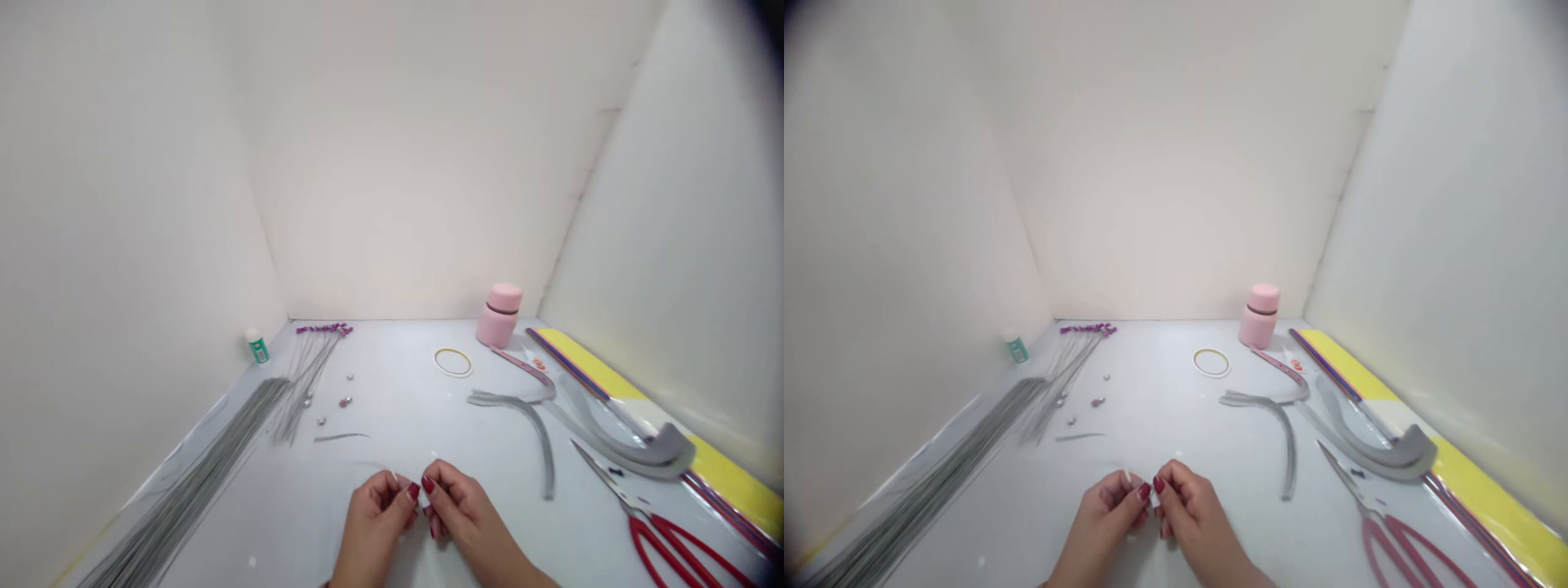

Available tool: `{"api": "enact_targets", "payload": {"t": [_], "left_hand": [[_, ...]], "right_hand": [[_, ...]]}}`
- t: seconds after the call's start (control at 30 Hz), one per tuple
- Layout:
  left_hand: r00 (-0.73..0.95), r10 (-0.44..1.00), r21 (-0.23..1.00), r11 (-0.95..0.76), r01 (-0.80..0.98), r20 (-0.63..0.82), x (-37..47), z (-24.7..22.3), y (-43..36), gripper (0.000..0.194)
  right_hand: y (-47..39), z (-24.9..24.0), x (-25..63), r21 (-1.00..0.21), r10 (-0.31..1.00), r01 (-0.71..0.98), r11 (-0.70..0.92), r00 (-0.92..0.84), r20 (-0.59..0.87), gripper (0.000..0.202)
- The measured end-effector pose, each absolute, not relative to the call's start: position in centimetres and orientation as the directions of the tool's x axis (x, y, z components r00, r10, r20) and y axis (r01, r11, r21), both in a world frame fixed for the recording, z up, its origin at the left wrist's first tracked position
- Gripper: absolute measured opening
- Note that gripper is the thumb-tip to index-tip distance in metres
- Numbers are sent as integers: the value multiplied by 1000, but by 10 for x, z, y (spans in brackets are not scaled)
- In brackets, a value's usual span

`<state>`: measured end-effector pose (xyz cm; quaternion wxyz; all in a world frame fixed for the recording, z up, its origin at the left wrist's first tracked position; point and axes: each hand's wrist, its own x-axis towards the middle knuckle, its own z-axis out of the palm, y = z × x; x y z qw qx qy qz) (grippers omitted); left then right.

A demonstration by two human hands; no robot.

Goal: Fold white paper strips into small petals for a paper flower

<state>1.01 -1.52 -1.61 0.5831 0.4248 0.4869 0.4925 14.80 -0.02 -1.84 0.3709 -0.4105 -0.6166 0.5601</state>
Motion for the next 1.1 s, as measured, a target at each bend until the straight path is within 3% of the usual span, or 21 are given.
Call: {"api": "enact_targets", "payload": {"t": [0.23, 0.47, 0.6, 0.9, 1.1], "left_hand": [[85, 991, 979, 113, -169, -100, 10, -14, -20, 24], [58, 992, 987, 116, -108, -110, 7, -13, -19, 24], [36, 994, 992, 102, -81, -99, 7, -11, -20, 23], [31, 996, 989, 75, 129, -80, 6, -9, -20, 21], [104, 992, 983, 48, 178, -67, 8, -7, -23, 24]], "right_hand": [[-6, -16, 146, -984, 925, 141, 107, -376, 47, 28], [-4, -20, 143, -999, 938, 52, 9, -347, -10, 32], [-3, -21, 143, -1000, 915, 17, -5, -404, -11, 25], [-3, -15, 147, -995, 920, 95, 41, -391, 1, 26], [-3, -12, 151, -979, 922, 170, 111, -384, 38, 27]]}}
